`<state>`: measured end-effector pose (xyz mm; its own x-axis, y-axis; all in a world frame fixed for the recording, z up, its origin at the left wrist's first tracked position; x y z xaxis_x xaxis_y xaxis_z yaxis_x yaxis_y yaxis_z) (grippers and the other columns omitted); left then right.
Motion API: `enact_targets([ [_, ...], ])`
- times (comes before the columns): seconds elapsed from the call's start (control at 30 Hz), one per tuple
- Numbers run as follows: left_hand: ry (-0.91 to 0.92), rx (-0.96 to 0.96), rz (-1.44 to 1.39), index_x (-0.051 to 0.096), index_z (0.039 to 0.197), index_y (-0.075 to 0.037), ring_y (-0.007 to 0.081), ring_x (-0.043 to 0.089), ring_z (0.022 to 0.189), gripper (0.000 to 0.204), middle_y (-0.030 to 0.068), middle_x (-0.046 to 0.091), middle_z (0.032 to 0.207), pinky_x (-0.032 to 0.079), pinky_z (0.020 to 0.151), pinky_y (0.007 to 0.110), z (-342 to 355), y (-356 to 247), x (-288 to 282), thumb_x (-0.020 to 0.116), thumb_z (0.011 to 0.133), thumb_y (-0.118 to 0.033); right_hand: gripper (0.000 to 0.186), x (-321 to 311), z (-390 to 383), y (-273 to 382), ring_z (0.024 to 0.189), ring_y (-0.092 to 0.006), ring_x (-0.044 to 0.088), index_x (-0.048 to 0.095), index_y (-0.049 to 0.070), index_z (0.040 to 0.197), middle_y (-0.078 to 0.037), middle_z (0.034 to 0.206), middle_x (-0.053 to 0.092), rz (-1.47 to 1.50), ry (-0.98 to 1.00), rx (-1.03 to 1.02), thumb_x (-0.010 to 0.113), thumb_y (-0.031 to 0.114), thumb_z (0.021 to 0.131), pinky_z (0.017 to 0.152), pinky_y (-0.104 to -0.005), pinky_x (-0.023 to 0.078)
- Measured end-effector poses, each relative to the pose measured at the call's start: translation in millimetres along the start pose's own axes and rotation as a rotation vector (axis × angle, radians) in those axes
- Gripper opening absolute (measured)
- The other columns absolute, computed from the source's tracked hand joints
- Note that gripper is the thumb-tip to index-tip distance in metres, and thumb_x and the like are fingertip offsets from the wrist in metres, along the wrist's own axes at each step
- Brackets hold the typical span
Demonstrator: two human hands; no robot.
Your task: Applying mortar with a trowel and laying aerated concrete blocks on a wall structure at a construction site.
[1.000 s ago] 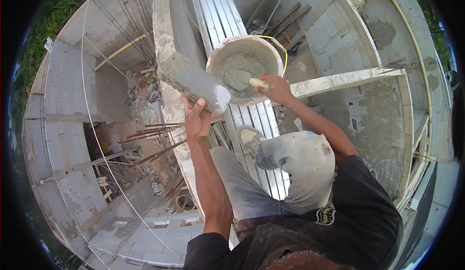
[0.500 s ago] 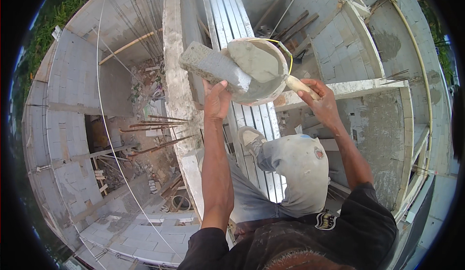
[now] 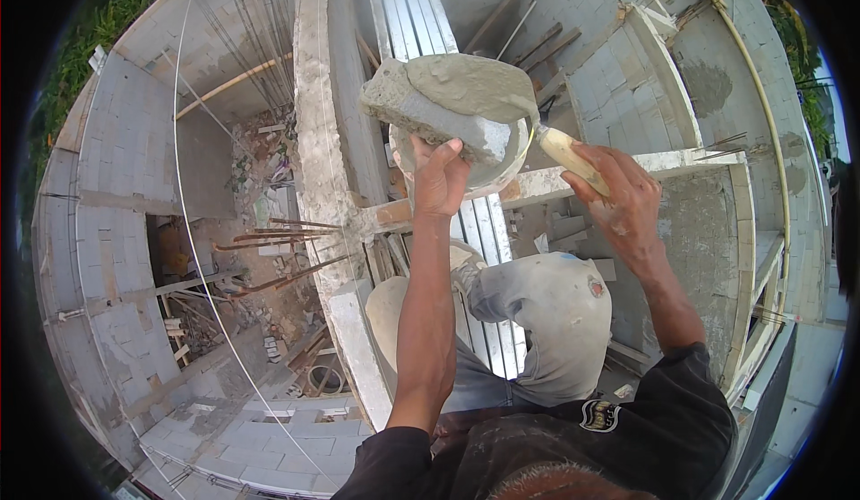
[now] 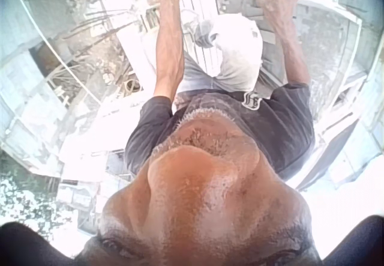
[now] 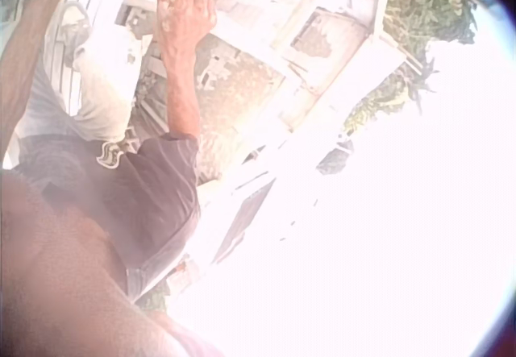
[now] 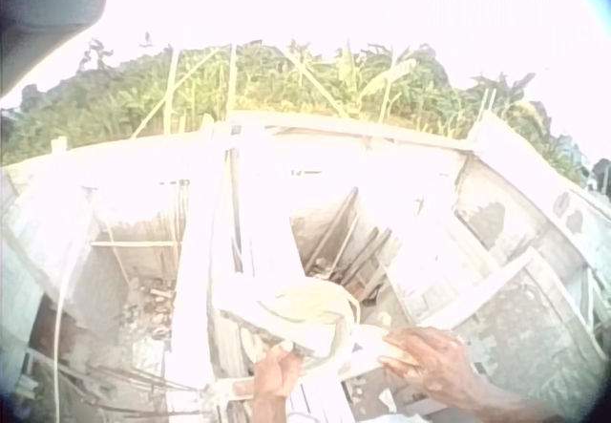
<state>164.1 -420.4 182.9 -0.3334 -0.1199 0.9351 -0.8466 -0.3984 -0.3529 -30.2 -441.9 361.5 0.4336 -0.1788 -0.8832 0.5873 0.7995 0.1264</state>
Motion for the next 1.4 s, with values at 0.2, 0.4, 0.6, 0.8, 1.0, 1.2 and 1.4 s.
enact_targets([
  [0.2, -0.028, -0.029, -0.036, 0.023, 0.143, -0.018, 0.0254, 0.038, 0.133, 0.079, 0.0082, 0.039, 0.14, 0.035, 0.108, 0.048, -1.8, 13.3, 14.0, 0.066, 0.078, -0.003, 0.038, -5.8, 2.3, 12.0, 0.08, -0.02, 0.067, 0.069, 0.015, 0.106, -0.005, 0.093, 0.069, -0.029, -0.094, -0.06, 0.08, 0.024, 0.072, 0.065, -0.0309, 0.055],
  [0.4, -0.001, -0.039, -0.068, 0.02, 0.145, -0.017, 0.026, 0.038, 0.133, 0.083, 0.0078, 0.038, 0.141, 0.035, 0.108, 0.048, -9.0, 6.1, 18.6, 0.068, 0.078, -0.005, 0.04, -16.3, -2.1, 12.3, 0.08, -0.0199, 0.067, 0.069, 0.015, 0.106, -0.004, 0.093, 0.068, -0.046, -0.08, -0.069, 0.082, 0.021, 0.069, 0.065, -0.0316, 0.055],
  [0.6, -0.002, 0.004, -0.025, 0.014, 0.148, -0.018, 0.026, 0.036, 0.133, 0.089, 0.0082, 0.034, 0.142, 0.033, 0.109, 0.047, -8.5, -19.3, 8.1, 0.068, 0.078, -0.005, 0.043, -36.4, -27.2, -4.7, 0.083, -0.0208, 0.067, 0.067, 0.013, 0.108, -0.007, 0.095, 0.068, -0.103, -0.007, -0.108, 0.083, 0.018, 0.068, 0.068, -0.0334, 0.055],
  [0.8, -0.01, 0.064, 0.058, 0.02, 0.147, -0.019, 0.0269, 0.037, 0.133, 0.085, 0.0073, 0.037, 0.141, 0.033, 0.11, 0.047, -7.8, -28.6, 8.8, 0.07, 0.078, -0.011, 0.043, -42.0, -38.2, -14.0, 0.084, -0.0212, 0.067, 0.068, 0.013, 0.107, -0.008, 0.096, 0.069, -0.121, 0.007, -0.096, 0.084, 0.017, 0.068, 0.069, -0.0339, 0.056],
  [1.0, -0.019, 0.033, 0.054, 0.018, 0.148, -0.019, 0.0268, 0.036, 0.134, 0.087, 0.0087, 0.036, 0.142, 0.032, 0.112, 0.048, -19.7, -34.8, 6.6, 0.069, 0.078, -0.01, 0.039, -26.6, -41.3, -32.6, 0.077, -0.0132, 0.064, 0.064, 0.009, 0.112, -0.007, 0.091, 0.068, 0.324, 0.111, 0.259, 0.079, 0.021, 0.078, 0.064, -0.0264, 0.053],
  [1.2, -0.004, 0.04, 0.147, 0.014, 0.146, -0.016, 0.0268, 0.036, 0.133, 0.092, 0.012, 0.034, 0.141, 0.034, 0.11, 0.046, -37.1, -45.4, -2.7, 0.067, 0.074, 0.004, 0.044, 9.1, -60.1, -59.7, 0.049, -0.0046, 0.049, 0.056, 0.007, 0.121, -0.004, 0.076, 0.066, 1.051, 0.3, 0.961, 0.068, 0.034, 0.089, 0.044, -0.0184, 0.039],
  [1.4, -0.019, 0.04, 0.524, 0.006, 0.146, -0.007, 0.0259, 0.035, 0.132, 0.099, 0.0174, 0.032, 0.141, 0.03, 0.111, 0.038, -30.7, -29.3, -5.1, 0.07, 0.072, 0.007, 0.046, -5.4, -24.0, -63.0, 0.051, -0.0039, 0.051, 0.056, 0.008, 0.123, -0.004, 0.075, 0.066, 1.032, 0.284, 0.824, 0.068, 0.035, 0.089, 0.046, -0.0183, 0.041],
])
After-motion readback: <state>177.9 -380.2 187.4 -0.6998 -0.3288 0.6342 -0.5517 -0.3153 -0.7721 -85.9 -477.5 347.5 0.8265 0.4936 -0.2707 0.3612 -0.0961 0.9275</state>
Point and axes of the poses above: each hand's wrist, its own z-axis towards the middle knuckle, its own x-axis out of the palm, y = z × x, the point moved 5 cm from there along z, towards the middle knuckle
